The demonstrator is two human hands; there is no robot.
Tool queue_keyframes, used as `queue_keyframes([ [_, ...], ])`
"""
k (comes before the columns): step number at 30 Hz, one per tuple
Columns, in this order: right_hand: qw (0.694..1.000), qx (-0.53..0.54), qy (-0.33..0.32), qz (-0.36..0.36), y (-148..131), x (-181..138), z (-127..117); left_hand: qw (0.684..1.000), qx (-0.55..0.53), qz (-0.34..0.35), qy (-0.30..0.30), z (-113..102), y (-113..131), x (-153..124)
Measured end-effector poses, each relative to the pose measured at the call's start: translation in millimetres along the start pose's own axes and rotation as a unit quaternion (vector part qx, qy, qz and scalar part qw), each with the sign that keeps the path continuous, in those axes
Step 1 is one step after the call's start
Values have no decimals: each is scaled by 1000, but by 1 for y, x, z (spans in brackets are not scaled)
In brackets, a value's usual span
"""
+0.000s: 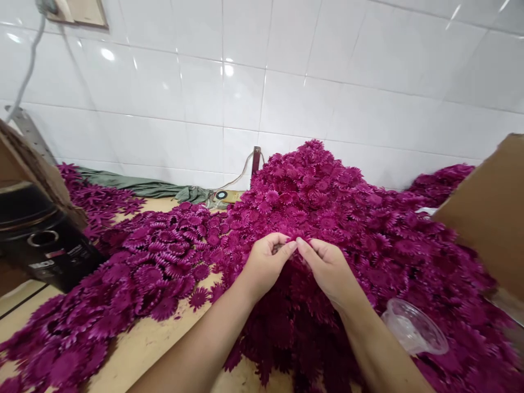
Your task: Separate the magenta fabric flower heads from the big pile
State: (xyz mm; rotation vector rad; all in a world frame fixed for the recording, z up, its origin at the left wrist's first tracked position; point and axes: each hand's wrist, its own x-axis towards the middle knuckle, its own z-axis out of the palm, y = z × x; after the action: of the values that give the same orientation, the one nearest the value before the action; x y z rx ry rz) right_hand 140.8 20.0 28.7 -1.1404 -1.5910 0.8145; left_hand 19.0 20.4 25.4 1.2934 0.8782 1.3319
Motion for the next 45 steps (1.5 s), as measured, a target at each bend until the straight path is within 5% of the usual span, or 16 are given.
queue_keyframes([
  [10, 999, -5, 43, -27, -1, -2, -4, 1000, 0, 16, 5, -3, -5, 3],
  [17, 997, -5, -65, -50, -9, -1, -5, 997, -42, -19, -57, -3, -6, -2],
  [24, 988, -87, 94, -84, -8, 12, -31, 997, -46, -12, -56, -7, 4, -4],
  [32, 988, -92, -89, -82, -14, -6, -10, 999, -16, 1, -46, -2, -1, -5],
  [35, 990, -103, -31, -96, -4, -1, -11, 999, -18, 15, -32, -2, -4, -7],
  [40, 978, -86, 186, -47, 26, 22, -41, 998, 61, 12, -7, -5, -5, -6],
  [45, 968, -175, 175, -48, 34, 23, -54, 928, 348, 132, 24, -9, -6, 12],
])
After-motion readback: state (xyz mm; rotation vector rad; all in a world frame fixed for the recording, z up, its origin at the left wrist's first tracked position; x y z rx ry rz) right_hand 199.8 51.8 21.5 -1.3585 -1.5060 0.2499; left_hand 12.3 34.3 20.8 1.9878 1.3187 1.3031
